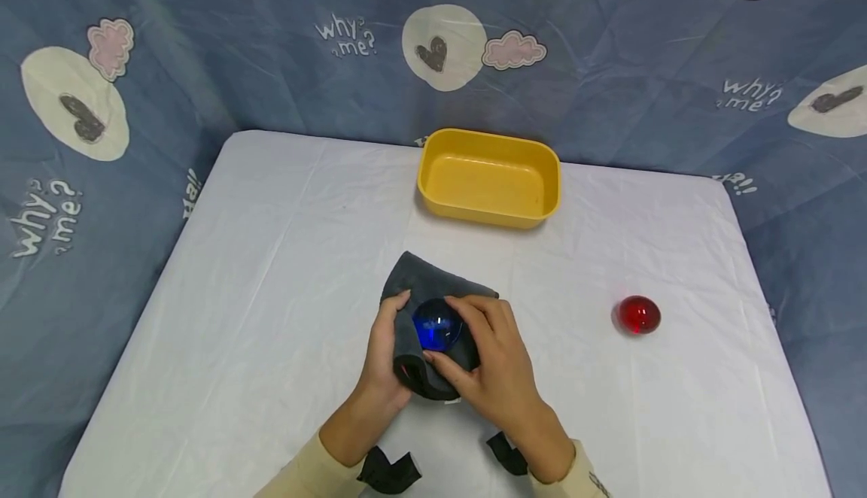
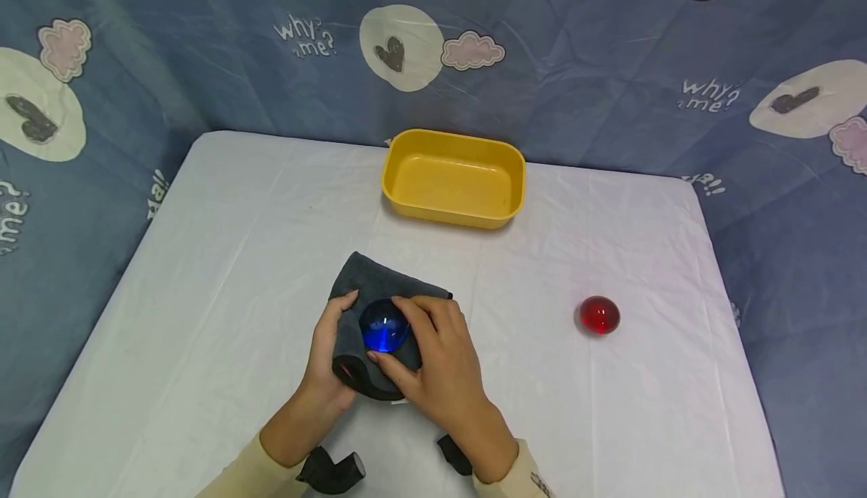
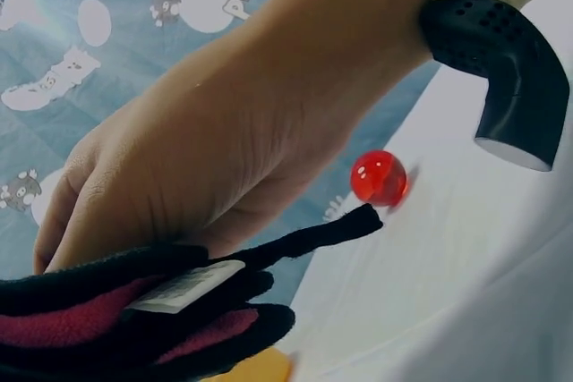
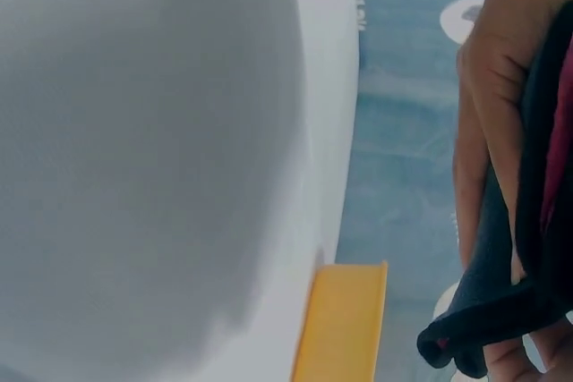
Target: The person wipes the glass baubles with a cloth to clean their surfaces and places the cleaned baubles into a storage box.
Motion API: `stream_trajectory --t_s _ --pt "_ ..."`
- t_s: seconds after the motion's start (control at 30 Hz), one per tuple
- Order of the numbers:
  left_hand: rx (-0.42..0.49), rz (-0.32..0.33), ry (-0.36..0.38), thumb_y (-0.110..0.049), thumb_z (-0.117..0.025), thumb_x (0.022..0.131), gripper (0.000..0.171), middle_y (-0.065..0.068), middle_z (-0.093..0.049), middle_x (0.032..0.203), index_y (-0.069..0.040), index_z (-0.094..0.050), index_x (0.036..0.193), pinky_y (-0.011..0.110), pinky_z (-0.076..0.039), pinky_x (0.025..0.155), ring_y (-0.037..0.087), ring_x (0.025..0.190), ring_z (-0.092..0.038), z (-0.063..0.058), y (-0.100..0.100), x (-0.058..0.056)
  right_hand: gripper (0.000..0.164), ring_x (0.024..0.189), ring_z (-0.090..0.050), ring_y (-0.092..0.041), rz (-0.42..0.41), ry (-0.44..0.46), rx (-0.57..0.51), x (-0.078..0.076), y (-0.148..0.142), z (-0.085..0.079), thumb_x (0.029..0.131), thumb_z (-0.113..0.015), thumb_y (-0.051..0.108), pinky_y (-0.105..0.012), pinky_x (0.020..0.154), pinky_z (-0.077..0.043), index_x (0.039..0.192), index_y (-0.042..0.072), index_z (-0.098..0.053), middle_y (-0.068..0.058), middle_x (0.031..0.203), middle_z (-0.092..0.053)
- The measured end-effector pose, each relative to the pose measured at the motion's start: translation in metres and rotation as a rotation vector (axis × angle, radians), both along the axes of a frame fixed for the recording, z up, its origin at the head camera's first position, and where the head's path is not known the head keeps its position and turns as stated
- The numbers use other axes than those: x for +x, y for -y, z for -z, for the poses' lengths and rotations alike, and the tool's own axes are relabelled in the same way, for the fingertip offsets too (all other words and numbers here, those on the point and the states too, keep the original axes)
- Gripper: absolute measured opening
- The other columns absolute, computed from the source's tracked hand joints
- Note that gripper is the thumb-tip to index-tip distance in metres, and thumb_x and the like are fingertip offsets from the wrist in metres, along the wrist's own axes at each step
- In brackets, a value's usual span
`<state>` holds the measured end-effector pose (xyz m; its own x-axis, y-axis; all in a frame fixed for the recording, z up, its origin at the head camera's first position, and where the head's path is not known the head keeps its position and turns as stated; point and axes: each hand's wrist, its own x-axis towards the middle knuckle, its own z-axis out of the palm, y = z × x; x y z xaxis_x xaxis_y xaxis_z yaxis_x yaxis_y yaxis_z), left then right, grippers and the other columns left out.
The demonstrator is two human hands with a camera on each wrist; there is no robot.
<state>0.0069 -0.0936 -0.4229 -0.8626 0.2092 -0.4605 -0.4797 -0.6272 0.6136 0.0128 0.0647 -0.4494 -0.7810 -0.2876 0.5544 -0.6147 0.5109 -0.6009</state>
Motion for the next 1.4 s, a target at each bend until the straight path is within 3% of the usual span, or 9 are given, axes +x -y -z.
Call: stream_trajectory --t_s 0.27,0.53,0.63,0.77,0.93,1.13,1.27,1.4 --pt "-0.003 0.022 -0.023 -0.041 -0.037 0.107 0.063 0.008 -0.028 0.161 -0.013 -0.020 0.161 0.039 -0.030 0.118 0.023 0.143 -0.032 -0.001 -0.001 0.003 0.065 0.099 -0.056 -0.028 0.066 -0.003 -0.015 -0.004 0.001 0.001 0.095 -0.069 0.060 -0.040 0.087 -0.045 0.125 0.003 -0.067 -0.008 0.111 -0.066" --pt "-0.015 0.042 -0.011 -0.041 -0.035 0.107 0.062 0.011 -0.032 0.156 -0.009 -0.020 0.159 0.036 -0.036 0.114 0.023 0.137 -0.038 0.000 -0.002 0.004 0.068 0.089 -0.052 -0.026 0.133 -0.012 0.008 -0.005 0.004 0.006 0.096 -0.060 0.069 -0.037 0.079 -0.043 0.106 0.002 -0.067 -0.007 0.096 -0.064" --pt "-0.015 0.027 -0.002 -0.041 -0.036 0.107 0.062 0.010 -0.032 0.156 -0.010 -0.021 0.159 0.036 -0.035 0.114 0.023 0.137 -0.038 0.001 -0.001 0.004 0.068 0.092 -0.052 -0.026 0.106 0.035 0.039 -0.004 0.002 0.006 0.096 -0.061 0.068 -0.038 0.082 -0.044 0.112 0.002 -0.066 -0.007 0.100 -0.063" --pt "-0.034 -0.002 0.012 -0.042 -0.040 0.106 0.063 0.010 -0.032 0.159 -0.012 -0.023 0.159 0.038 -0.033 0.115 0.023 0.139 -0.038 0.001 0.001 0.004 0.071 0.102 -0.052 -0.025 0.026 0.097 0.073 -0.002 -0.002 0.007 0.094 -0.070 0.062 -0.041 0.090 -0.046 0.133 0.004 -0.061 -0.008 0.115 -0.063" --pt "-0.029 0.022 -0.003 -0.042 -0.037 0.107 0.059 0.009 -0.037 0.156 -0.013 -0.027 0.157 0.035 -0.037 0.112 0.021 0.137 -0.041 0.002 0.004 0.004 0.075 0.114 -0.053 -0.028 -0.060 0.065 0.063 -0.002 -0.005 0.006 0.097 -0.071 0.053 -0.045 0.098 -0.046 0.152 0.007 -0.050 -0.011 0.131 -0.059" --pt "-0.024 0.004 0.005 -0.042 -0.039 0.107 0.063 0.009 -0.033 0.158 -0.012 -0.023 0.160 0.035 -0.035 0.116 0.022 0.140 -0.037 0.001 0.004 0.006 0.062 0.117 -0.056 -0.027 -0.094 0.051 0.035 -0.004 -0.008 0.001 0.100 -0.068 0.049 -0.044 0.100 -0.047 0.146 0.009 -0.058 -0.010 0.130 -0.059" --pt "-0.025 -0.002 -0.008 -0.041 -0.039 0.107 0.067 0.011 -0.026 0.164 -0.013 -0.016 0.163 0.043 -0.026 0.122 0.026 0.147 -0.031 0.000 0.003 0.007 0.064 0.114 -0.057 -0.026 -0.065 0.054 0.013 -0.005 -0.008 -0.001 0.098 -0.069 0.054 -0.042 0.099 -0.048 0.140 0.007 -0.061 -0.009 0.124 -0.063" --pt "-0.027 0.004 -0.020 -0.041 -0.039 0.107 0.067 0.011 -0.025 0.164 -0.014 -0.015 0.163 0.044 -0.027 0.122 0.027 0.147 -0.031 -0.002 0.002 0.007 0.066 0.106 -0.058 -0.026 -0.019 0.014 -0.014 -0.006 -0.007 0.000 0.095 -0.069 0.060 -0.039 0.092 -0.049 0.131 0.004 -0.065 -0.008 0.114 -0.065"
